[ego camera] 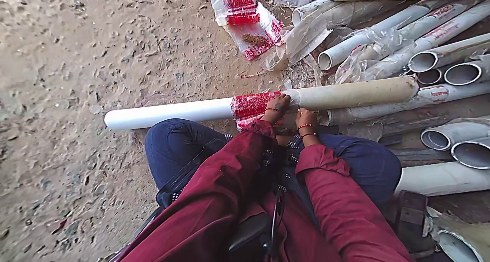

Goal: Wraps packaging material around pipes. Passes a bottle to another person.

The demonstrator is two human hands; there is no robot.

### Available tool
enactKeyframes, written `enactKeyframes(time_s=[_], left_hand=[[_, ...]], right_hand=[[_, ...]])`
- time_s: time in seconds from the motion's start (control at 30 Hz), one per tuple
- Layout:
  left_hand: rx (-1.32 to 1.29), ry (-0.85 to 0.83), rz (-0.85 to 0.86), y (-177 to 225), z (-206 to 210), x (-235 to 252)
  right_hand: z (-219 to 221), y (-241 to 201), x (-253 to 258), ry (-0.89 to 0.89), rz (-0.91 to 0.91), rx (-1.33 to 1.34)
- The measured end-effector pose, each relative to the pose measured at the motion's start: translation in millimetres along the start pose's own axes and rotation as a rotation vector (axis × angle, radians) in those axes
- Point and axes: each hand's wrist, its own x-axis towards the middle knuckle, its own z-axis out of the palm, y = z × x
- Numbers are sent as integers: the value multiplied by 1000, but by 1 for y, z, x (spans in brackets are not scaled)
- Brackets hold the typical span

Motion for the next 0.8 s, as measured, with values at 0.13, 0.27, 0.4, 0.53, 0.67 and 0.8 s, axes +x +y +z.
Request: enactKeyframes(time_s=[0.13,0.27,0.4,0.53,0.67,0.8], left_hand=[[14,-19,-11,-1,0,2],[145,-45,40,3,3,-4],[283,-201,-27,25,-6,1],[441,-272,90,28,-10,10],[477,-332,175,25,-12,14],[442,-368,145,30,-9,9]], right_hand=[[3,0,-2,-61,17,-41],[-11,-5,-4,-100,93,-50],[-27,8,28,430,56,98],[-31,13,73,314,-35,16],[-18,9,87,313,-68,-119],[-11,7,88,360,-97,-133]])
